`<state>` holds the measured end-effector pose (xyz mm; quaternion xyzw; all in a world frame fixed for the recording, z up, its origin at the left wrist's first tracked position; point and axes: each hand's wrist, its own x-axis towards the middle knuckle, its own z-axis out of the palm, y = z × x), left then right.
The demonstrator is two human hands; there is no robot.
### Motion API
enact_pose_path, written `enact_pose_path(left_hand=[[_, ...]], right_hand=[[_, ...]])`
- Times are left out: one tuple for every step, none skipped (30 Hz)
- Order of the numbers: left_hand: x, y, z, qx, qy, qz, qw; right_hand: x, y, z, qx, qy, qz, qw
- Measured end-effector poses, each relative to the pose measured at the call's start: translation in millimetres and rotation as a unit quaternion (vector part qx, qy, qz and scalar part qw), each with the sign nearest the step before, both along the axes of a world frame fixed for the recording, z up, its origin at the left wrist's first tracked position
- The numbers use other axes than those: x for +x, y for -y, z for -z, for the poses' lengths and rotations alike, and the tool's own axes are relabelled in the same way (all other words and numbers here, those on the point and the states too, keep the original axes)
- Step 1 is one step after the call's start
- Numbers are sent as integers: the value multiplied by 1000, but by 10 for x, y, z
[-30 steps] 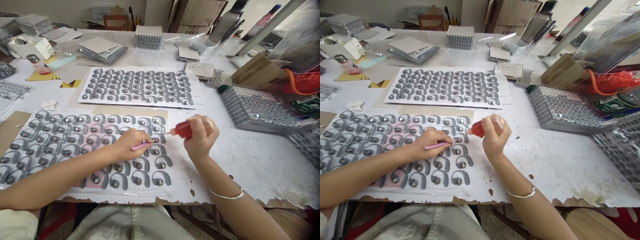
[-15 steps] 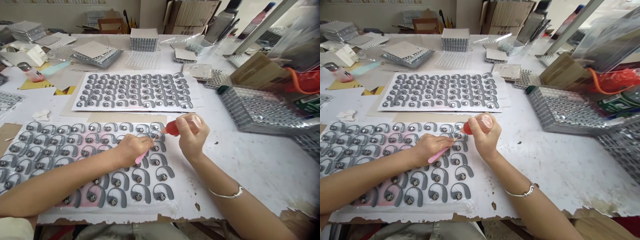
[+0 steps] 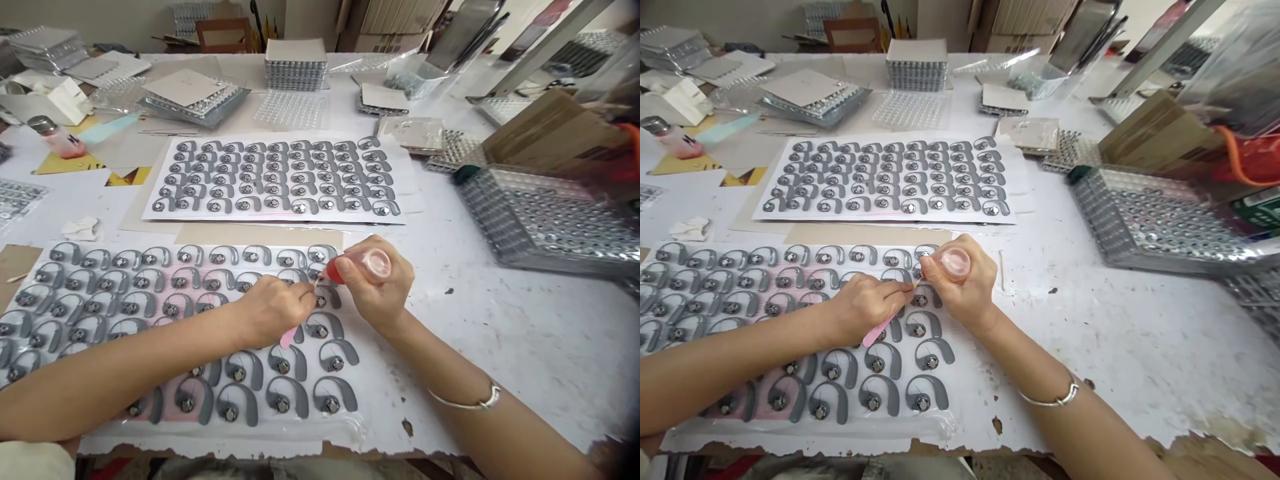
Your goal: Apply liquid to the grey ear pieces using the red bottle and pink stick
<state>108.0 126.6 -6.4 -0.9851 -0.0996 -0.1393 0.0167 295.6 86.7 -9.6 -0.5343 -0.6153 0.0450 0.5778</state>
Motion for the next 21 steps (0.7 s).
enact_pose_path(left_hand=[[-1,-3,-2,-2,-3,0,1000],[-1,-5,-4,-4,-7,0,1000],[0,-8,-7,-7,-12,0,1000],[1,-11,-9,-9,-17,-1,1000],[3,-13,-10,-11,-20,-3,1000],[5,-15,-10,-11,-20,-5,1000],[6,-15,-9,-12,-19,-6,1000],[8,-15,-7,-13,-18,-7,1000],[8,-14,-4,-14,-16,-8,1000],[8,-12,-1,-14,-15,-8,1000],[7,-11,2,-16,-15,-8,1000],[6,-9,5,-17,-17,-7,1000],[5,-8,7,-18,-17,-8,1000],[4,-7,8,-19,-17,-8,1000],[3,-6,8,-20,-18,-8,1000],[2,-6,7,-20,-19,-8,1000],[1,-6,6,-21,-19,-8,1000],[1,-7,5,-22,-19,-9,1000],[0,-7,4,-24,-19,-8,999],[0,-8,4,-25,-19,-7,999],[0,-8,4,-25,-19,-8,999]], right_hand=[[0,-1,8,-5,0,2,1000],[1,-3,15,-6,0,3,1000],[2,-6,21,-4,2,4,1000],[4,-9,24,3,5,4,1000],[5,-11,26,11,10,4,1000],[7,-13,27,19,15,5,1000],[8,-14,26,25,20,5,999],[8,-15,24,29,24,7,999],[9,-14,21,30,27,9,999],[8,-13,18,29,30,10,999],[8,-12,15,28,32,11,999],[8,-11,12,28,33,11,999],[7,-11,11,29,35,11,999],[8,-10,10,29,36,10,999],[9,-10,11,28,36,8,999],[10,-10,13,28,36,8,999],[10,-10,14,29,36,8,999],[11,-10,15,30,37,7,999],[10,-10,16,33,38,6,999],[9,-9,15,35,40,5,999],[6,-8,13,36,41,3,998]])
